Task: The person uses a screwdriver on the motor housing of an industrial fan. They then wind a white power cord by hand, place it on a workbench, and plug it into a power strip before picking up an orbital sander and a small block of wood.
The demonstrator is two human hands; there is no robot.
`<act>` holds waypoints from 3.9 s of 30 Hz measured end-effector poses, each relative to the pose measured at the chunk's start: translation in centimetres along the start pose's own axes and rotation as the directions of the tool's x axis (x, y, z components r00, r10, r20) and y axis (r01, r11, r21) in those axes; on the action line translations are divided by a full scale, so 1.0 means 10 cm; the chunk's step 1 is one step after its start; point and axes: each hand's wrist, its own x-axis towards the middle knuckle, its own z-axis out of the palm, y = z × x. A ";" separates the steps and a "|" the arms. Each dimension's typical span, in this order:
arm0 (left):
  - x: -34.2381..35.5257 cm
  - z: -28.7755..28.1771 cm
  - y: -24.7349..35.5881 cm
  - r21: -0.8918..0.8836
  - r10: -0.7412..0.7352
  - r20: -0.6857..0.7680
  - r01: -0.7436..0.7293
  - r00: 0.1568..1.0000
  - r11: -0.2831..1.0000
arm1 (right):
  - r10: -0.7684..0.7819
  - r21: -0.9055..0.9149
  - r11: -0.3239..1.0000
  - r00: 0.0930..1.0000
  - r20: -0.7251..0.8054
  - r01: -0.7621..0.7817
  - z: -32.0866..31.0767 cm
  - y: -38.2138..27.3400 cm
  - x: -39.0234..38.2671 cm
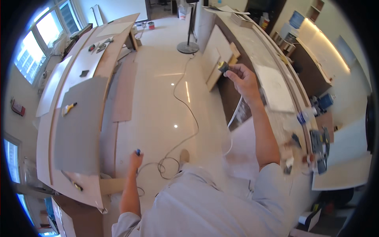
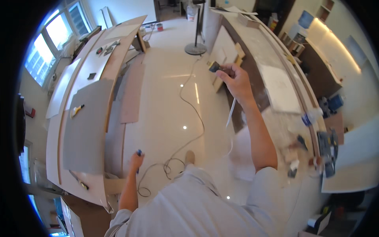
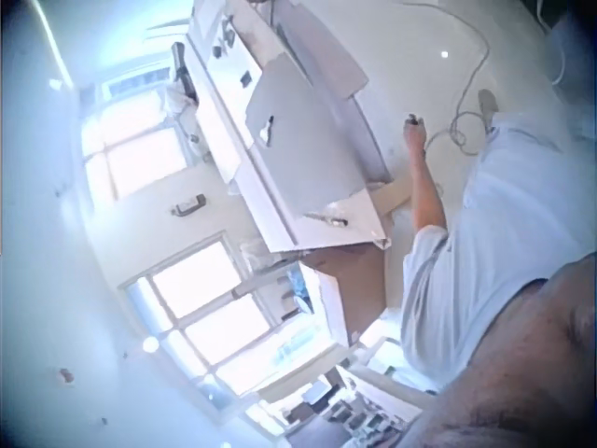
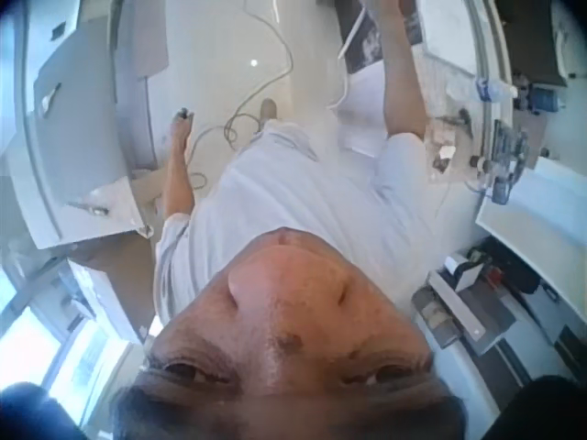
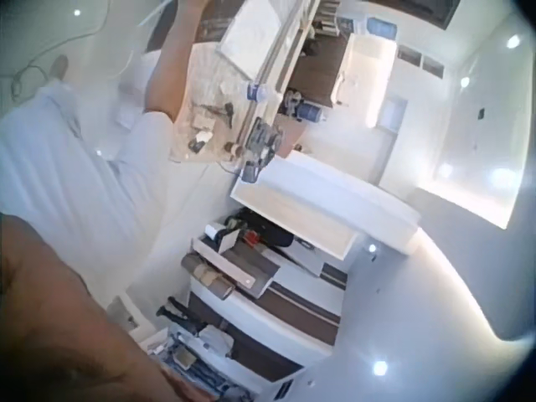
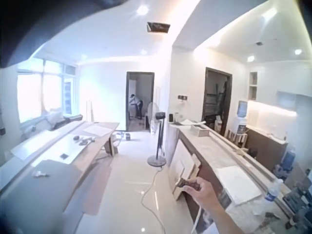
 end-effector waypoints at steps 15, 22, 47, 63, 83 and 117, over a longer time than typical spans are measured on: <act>1.85 0.86 -0.89 0.328 -0.680 0.489 0.607 0.546 0.724 | 0.060 -0.009 0.998 0.998 0.026 -0.060 1.04 2.20 4.74; 6.30 0.44 0.57 0.139 -0.280 0.266 0.251 0.922 0.958 | 0.060 -0.098 0.994 0.997 0.052 -0.055 1.61 2.93 7.22; 10.66 1.59 4.54 -0.025 -0.799 0.478 0.915 0.364 0.402 | 0.800 -0.959 0.180 0.599 0.014 -0.219 1.65 12.15 10.31; 11.59 2.74 4.94 0.044 -0.766 0.591 0.938 0.253 0.344 | 0.885 -0.999 -0.019 0.465 -0.002 0.031 1.65 13.37 10.31; 11.52 2.93 4.98 0.065 -0.778 0.588 0.946 0.221 0.318 | 0.832 -0.972 0.059 0.527 0.174 0.227 1.91 13.67 10.38; 8.09 0.02 4.60 -0.275 -0.956 0.124 0.935 0.265 0.223 | 0.680 -0.766 0.569 0.353 0.643 0.300 2.13 8.47 10.20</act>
